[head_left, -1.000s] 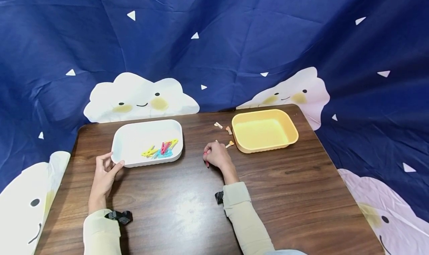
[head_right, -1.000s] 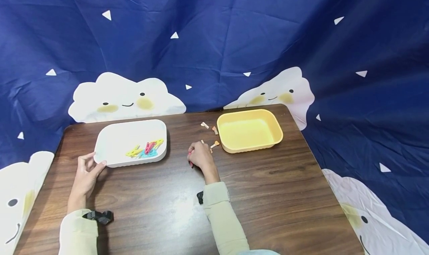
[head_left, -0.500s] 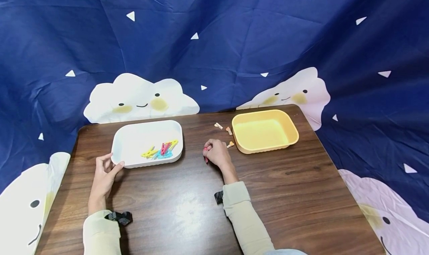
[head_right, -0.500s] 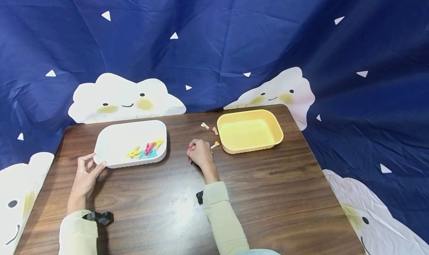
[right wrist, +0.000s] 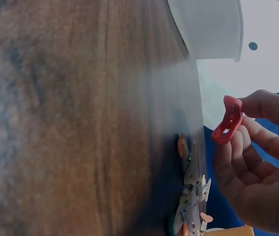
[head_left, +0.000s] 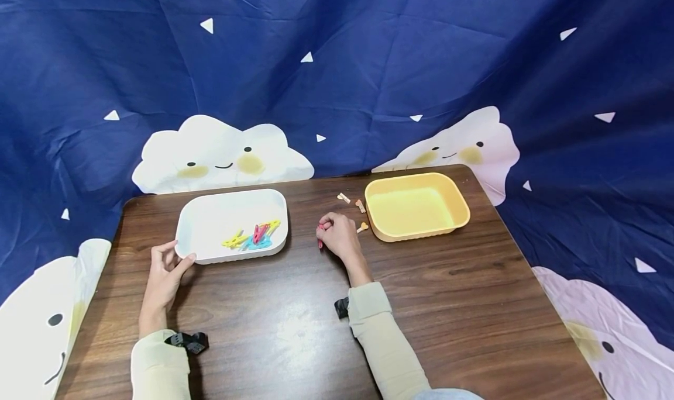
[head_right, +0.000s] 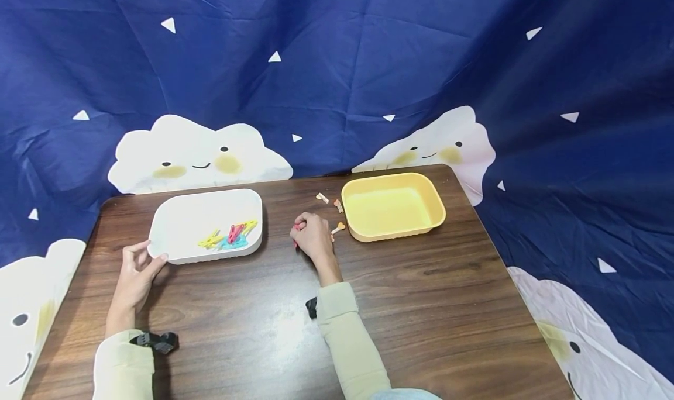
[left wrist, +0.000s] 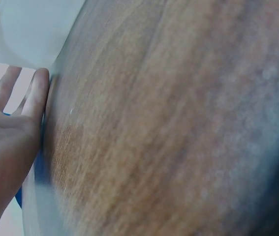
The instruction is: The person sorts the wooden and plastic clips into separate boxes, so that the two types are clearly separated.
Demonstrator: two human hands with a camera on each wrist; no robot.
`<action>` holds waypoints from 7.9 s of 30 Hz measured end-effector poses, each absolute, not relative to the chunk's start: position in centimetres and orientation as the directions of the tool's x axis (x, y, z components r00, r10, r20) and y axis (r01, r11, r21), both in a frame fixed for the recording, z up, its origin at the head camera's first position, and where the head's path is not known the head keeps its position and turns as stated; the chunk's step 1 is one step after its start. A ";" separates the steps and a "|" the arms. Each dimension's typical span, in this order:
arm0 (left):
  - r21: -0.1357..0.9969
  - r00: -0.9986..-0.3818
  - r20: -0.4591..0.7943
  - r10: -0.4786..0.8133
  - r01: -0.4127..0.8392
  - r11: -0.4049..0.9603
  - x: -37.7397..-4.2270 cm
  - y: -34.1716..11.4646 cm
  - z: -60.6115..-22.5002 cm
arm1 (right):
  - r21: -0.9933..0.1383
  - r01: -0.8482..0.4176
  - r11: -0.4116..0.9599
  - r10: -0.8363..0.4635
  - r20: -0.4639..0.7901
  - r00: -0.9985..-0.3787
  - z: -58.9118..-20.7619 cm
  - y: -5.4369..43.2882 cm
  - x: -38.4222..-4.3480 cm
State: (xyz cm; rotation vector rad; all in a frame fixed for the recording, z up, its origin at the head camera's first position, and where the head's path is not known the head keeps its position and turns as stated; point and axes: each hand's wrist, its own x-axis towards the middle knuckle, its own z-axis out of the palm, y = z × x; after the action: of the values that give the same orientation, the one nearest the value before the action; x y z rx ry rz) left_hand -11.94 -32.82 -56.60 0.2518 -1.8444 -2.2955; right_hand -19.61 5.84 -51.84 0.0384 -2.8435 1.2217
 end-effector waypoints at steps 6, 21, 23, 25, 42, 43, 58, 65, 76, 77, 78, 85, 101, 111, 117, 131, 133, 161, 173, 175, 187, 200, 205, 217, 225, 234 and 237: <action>0.980 -0.968 -0.031 -0.251 0.020 -0.198 -11.9 -32.7 -56.5 | -0.741 -0.033 0.671 -0.010 0.036 -0.999 -51.3 5.4 -19.9; 0.983 -0.970 -0.039 -0.240 0.006 -0.182 -12.0 -32.7 -56.4 | -0.780 -0.098 0.618 -0.053 0.083 -0.995 -49.9 2.9 -20.5; 0.984 -0.970 -0.039 -0.239 0.005 -0.180 -12.0 -32.7 -56.3 | -0.785 -0.110 0.609 -0.059 0.093 -0.994 -49.7 2.4 -20.4; 0.984 -0.970 -0.042 -0.240 0.001 -0.177 -12.0 -32.6 -56.3 | -0.785 -0.133 0.605 -0.067 0.116 -0.991 -49.5 1.9 -20.5; 0.988 -0.966 -0.062 -0.250 -0.024 -0.149 -12.0 -32.7 -56.2 | -0.773 -0.230 0.592 -0.121 0.196 -0.973 -48.3 -1.7 -20.6; 0.988 -0.967 -0.059 -0.249 -0.021 -0.151 -11.9 -32.8 -56.2 | -0.767 -0.232 0.598 -0.122 0.199 -0.972 -48.2 -1.9 -20.5; 0.990 -0.966 -0.059 -0.250 -0.025 -0.139 -12.1 -32.7 -56.2 | -0.774 -0.244 0.585 -0.151 0.192 -0.970 -48.8 -4.2 -20.3; 0.990 -0.963 -0.082 -0.256 -0.049 -0.133 -12.2 -32.7 -56.1 | -0.745 -0.278 0.606 -0.172 0.219 -0.960 -49.3 -5.4 -20.4; 0.987 -0.965 -0.069 -0.254 -0.029 -0.159 -12.2 -32.7 -56.3 | -0.693 -0.234 0.682 -0.202 0.130 -0.971 -49.6 -7.2 -20.1; 0.986 -0.966 -0.065 -0.252 -0.023 -0.164 -12.2 -32.7 -56.3 | -0.690 -0.236 0.684 -0.208 0.126 -0.970 -49.6 -7.4 -20.1; 0.986 -0.966 -0.062 -0.252 -0.019 -0.168 -12.1 -32.7 -56.3 | -0.686 -0.240 0.687 -0.216 0.123 -0.969 -49.6 -7.5 -20.0; 0.987 -0.966 -0.061 -0.252 -0.022 -0.156 -12.1 -32.7 -56.4 | -0.674 -0.241 0.698 -0.217 0.122 -0.969 -49.7 -8.2 -20.2; 0.965 -0.953 -0.070 -0.293 -0.139 0.221 -11.5 -33.8 -54.7 | -0.745 -0.301 0.596 -0.283 0.157 -0.946 -49.3 -7.4 -20.3; 0.890 -0.964 0.080 -0.255 -0.046 0.453 -11.7 -33.6 -52.2 | -0.683 -0.456 0.571 -0.421 0.234 -0.877 -47.5 -5.3 -20.6; 0.701 -0.959 0.255 -0.119 0.099 0.706 -11.8 -32.9 -51.8 | -0.557 -0.470 0.685 -0.455 0.178 -0.873 -47.0 -2.8 -20.5; 0.498 -0.921 0.381 0.077 0.275 0.822 -13.5 -27.0 -49.8 | -0.369 -0.474 0.799 -0.390 0.282 -0.877 -45.8 3.7 -20.2; 0.488 -0.916 0.389 0.098 0.295 0.822 -13.7 -26.0 -49.6 | -0.364 -0.470 0.804 -0.378 0.296 -0.877 -45.8 4.4 -20.1; 0.377 -0.884 0.400 0.241 0.398 0.837 -14.3 -18.2 -49.8 | -0.442 -0.324 0.837 -0.161 0.367 -0.916 -44.3 13.6 -20.8; 0.410 -0.902 0.367 0.230 0.378 0.830 -15.1 -16.3 -49.7 | -0.512 -0.170 0.842 -0.019 0.287 -0.958 -44.3 18.2 -21.3; 0.410 -0.903 0.363 0.231 0.378 0.830 -15.3 -16.0 -49.8 | -0.521 -0.137 0.843 0.006 0.263 -0.965 -44.4 19.0 -21.3; 0.509 -0.917 0.328 0.226 0.373 0.776 -15.1 -14.8 -50.6 | -0.571 -0.007 0.821 0.152 0.229 -0.962 -45.6 24.3 -20.9; 0.586 -0.921 0.304 0.242 0.381 0.715 -15.6 -12.5 -51.7 | -0.666 0.207 0.716 0.381 0.125 -0.916 -46.6 29.8 -19.8; 0.589 -0.919 0.311 0.241 0.386 0.710 -15.7 -12.0 -51.7 | -0.674 0.263 0.690 0.442 0.104 -0.891 -47.3 31.3 -19.4; 0.607 -0.894 0.361 0.265 0.441 0.661 -16.1 -10.5 -51.3 | -0.699 0.334 0.632 0.482 0.017 -0.876 -48.9 32.9 -19.2; 0.623 -0.906 0.314 0.283 0.422 0.659 -16.2 -9.5 -51.7 | -0.727 0.341 0.596 0.493 -0.003 -0.870 -49.6 33.0 -19.2; 0.663 -0.931 0.204 0.302 0.358 0.657 -16.3 -8.5 -52.1 | -0.787 0.328 0.522 0.547 0.014 -0.837 -50.5 33.5 -19.4; 0.675 -0.936 0.178 0.303 0.340 0.655 -16.3 -8.2 -52.5 | -0.833 0.303 0.462 0.551 0.002 -0.834 -51.0 33.8 -19.4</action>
State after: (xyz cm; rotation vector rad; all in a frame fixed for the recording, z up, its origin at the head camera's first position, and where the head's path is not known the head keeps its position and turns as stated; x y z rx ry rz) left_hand -16.28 -8.24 -52.54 -0.5469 -2.8124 -1.1629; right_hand -19.38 33.77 -51.00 -0.7328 -2.4424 1.3097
